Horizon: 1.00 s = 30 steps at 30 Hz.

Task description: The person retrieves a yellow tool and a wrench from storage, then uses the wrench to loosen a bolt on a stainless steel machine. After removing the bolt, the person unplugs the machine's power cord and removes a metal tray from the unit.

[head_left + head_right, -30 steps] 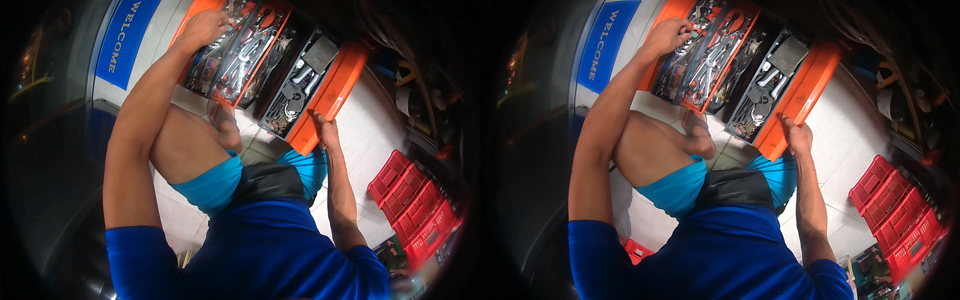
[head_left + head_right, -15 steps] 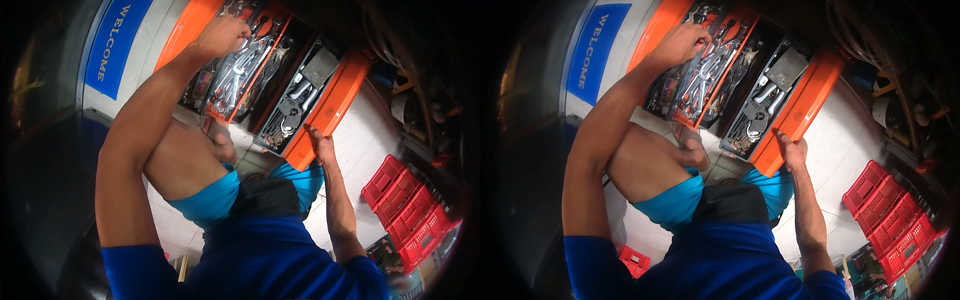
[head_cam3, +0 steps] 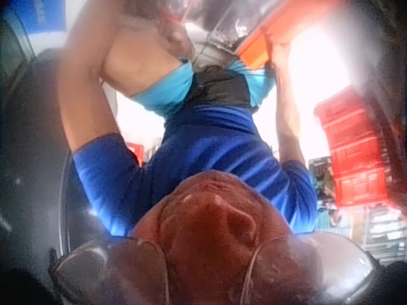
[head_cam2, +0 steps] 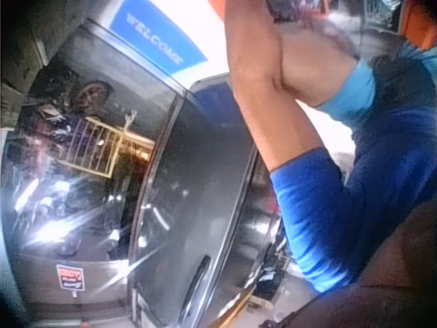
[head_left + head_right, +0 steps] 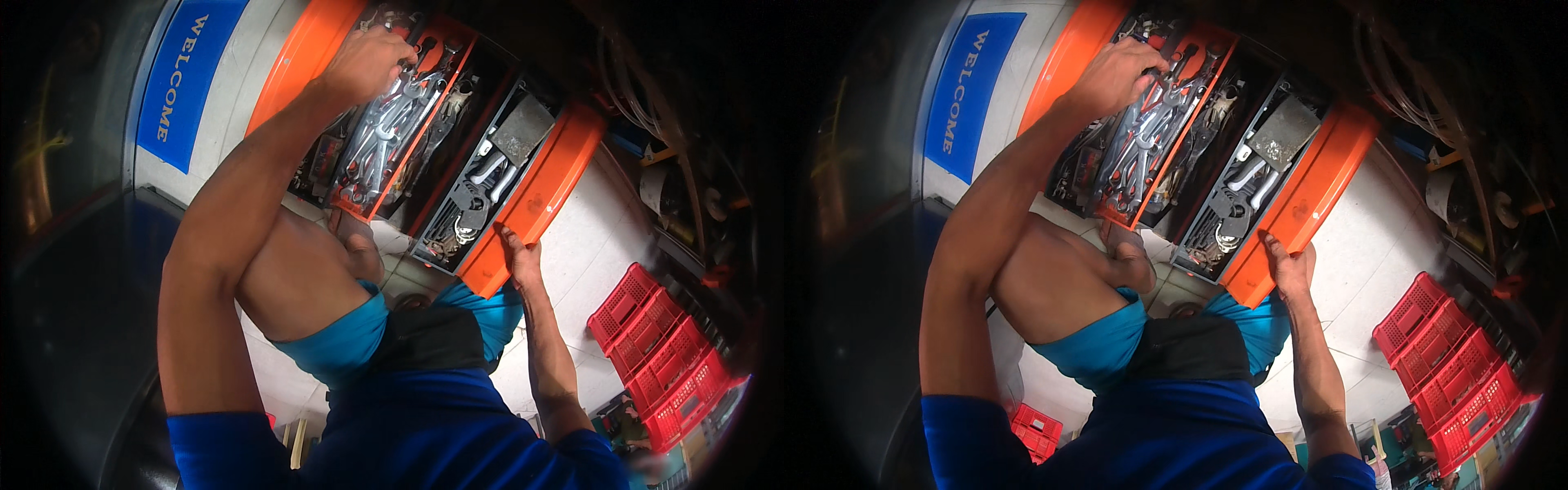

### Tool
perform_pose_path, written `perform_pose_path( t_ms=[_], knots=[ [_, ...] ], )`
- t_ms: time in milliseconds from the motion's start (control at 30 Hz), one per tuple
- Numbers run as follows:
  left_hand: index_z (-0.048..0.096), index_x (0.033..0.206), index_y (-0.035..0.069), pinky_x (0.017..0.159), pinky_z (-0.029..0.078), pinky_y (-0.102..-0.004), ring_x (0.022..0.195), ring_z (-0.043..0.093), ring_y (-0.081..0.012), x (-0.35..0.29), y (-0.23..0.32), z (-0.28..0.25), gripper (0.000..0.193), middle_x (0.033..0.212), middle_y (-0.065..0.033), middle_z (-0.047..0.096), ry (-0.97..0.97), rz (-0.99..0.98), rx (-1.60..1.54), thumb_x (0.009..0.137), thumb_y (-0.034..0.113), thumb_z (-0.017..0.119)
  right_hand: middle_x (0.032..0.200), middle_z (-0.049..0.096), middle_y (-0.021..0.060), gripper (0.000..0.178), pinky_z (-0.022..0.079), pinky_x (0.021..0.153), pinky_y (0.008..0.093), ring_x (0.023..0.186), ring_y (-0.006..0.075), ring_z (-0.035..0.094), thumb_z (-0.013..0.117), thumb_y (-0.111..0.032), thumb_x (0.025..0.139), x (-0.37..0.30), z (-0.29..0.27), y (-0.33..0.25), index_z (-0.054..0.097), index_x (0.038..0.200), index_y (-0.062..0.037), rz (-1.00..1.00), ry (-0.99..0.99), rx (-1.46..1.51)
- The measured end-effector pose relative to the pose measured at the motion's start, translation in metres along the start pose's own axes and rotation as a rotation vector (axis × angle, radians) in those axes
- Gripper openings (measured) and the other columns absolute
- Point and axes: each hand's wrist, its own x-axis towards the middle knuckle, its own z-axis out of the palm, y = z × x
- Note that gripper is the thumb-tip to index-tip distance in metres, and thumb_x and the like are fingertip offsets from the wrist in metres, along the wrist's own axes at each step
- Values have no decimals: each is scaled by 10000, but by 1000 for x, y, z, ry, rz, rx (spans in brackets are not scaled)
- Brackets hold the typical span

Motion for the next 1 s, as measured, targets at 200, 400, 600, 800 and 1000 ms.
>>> perform_pose_path(
  t_ms=[200,400,600,800,1000],
  knots=[
    [677,1105,65,920,485,-457,993,628,-353,9,-3,4,245,989,-118,704,-18,-51,-101,869,41,618,1082,669,139,253,550,938,348,1010,233,680,628,12,920,1,0,3,570,1157,79,-12,0,-13],
    [726,927,46,892,496,-430,984,665,-322,31,31,25,143,885,-149,716,-394,16,355,831,74,624,1070,677,139,253,550,923,342,1003,223,680,648,-13,914,3,-5,7,581,1143,70,0,26,-61],
    [761,855,116,1032,369,-461,1026,649,-235,43,33,35,165,884,-84,729,-372,194,564,857,127,596,1105,678,157,265,545,935,350,1017,224,680,634,-4,910,5,-8,9,579,1155,78,-1,8,-77],
    [752,921,83,1066,368,-538,998,675,-323,51,37,35,200,892,-138,730,-550,124,440,760,201,760,1092,687,159,267,545,928,343,1008,227,685,635,-11,908,3,-5,7,594,1155,81,-2,16,-54],
    [716,1090,91,910,511,-425,962,691,-317,72,27,6,302,942,-137,730,-586,-148,-113,828,232,669,1143,656,157,321,486,1047,406,1085,259,650,636,-47,938,4,-10,5,540,1221,70,11,-25,-141]
  ],
)
